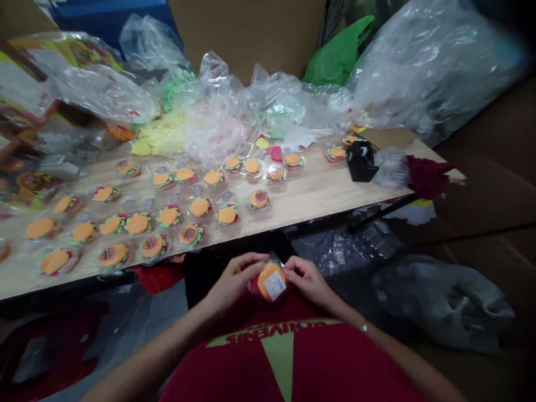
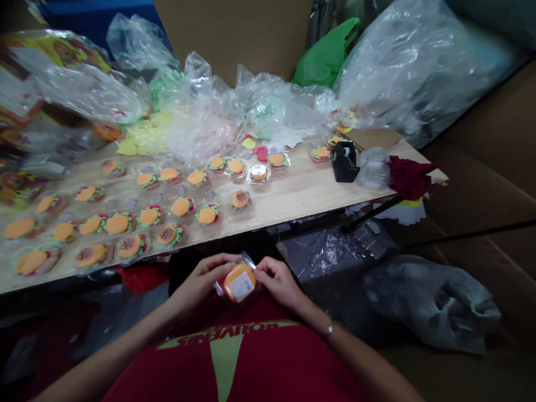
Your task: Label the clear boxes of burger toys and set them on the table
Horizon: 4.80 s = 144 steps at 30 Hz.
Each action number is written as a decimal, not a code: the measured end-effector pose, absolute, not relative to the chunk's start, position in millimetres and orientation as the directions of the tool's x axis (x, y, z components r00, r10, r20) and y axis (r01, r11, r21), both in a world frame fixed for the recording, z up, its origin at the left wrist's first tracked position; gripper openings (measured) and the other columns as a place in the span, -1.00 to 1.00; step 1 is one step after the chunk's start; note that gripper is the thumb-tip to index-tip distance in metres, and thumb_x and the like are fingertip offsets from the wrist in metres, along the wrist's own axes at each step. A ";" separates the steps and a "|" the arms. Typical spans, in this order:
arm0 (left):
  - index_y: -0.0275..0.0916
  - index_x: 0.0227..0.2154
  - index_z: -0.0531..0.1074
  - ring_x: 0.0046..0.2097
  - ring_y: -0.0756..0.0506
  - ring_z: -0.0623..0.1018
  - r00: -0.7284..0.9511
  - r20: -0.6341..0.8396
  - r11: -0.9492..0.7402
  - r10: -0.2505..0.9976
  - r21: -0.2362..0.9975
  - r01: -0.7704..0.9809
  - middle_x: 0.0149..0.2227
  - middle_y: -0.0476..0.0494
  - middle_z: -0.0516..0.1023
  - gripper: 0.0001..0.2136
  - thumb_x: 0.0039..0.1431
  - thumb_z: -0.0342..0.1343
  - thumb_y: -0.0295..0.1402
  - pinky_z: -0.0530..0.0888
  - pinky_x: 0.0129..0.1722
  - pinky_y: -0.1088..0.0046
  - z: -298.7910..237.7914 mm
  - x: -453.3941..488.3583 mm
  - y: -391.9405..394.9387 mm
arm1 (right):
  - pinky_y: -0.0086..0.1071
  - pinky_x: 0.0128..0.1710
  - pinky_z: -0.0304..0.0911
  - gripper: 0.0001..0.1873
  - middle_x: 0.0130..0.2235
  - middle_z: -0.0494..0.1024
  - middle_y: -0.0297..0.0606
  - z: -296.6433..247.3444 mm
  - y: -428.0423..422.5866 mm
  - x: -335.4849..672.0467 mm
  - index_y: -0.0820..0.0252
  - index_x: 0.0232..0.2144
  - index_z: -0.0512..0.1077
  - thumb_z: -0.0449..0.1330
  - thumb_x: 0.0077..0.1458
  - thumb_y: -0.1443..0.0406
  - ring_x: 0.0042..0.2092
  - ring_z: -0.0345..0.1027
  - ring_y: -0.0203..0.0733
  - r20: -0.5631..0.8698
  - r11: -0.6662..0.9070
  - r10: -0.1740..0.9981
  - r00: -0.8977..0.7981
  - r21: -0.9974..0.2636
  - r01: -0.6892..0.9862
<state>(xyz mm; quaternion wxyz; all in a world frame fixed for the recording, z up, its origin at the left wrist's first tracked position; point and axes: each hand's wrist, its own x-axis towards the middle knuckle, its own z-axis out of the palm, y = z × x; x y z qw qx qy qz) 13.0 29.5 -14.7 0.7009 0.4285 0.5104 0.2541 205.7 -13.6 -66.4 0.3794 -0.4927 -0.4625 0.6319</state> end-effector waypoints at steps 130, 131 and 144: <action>-0.31 -0.37 0.39 -0.36 -0.03 0.39 0.541 -0.489 0.170 0.684 0.828 0.534 -0.39 -0.08 0.46 -0.83 0.16 -0.01 -0.30 0.33 -0.35 0.46 -6.7 4.7 13.7 | -0.46 -0.45 0.03 -0.90 -0.45 0.43 -0.30 -5.6 41.5 213.2 0.28 -0.48 0.40 0.15 0.07 0.40 -0.44 0.20 -0.34 -0.229 0.294 0.574 -0.786 -0.838 0.459; -0.31 -0.38 0.38 -0.36 -0.03 0.39 0.536 -0.491 0.172 0.687 0.826 0.536 -0.39 -0.08 0.46 -0.83 0.16 -0.01 -0.31 0.33 -0.36 0.46 -8.5 5.2 13.5 | -0.46 -0.44 0.03 -0.90 -0.44 0.43 -0.30 -6.5 39.7 213.6 0.28 -0.48 0.40 0.15 0.07 0.41 -0.43 0.20 -0.34 -0.216 0.318 0.589 -0.778 -0.823 0.470; -0.29 -0.42 0.36 -0.41 0.00 0.34 0.563 -0.496 0.171 0.661 0.830 0.531 -0.46 -0.01 0.39 -0.86 0.15 0.00 -0.33 0.28 -0.43 0.51 -2.6 11.7 12.2 | -0.50 -0.48 0.06 -0.87 -0.47 0.42 -0.34 -7.9 58.3 206.9 0.33 -0.42 0.45 0.10 0.11 0.41 -0.48 0.16 -0.39 -0.272 0.194 0.407 -0.872 -0.907 0.374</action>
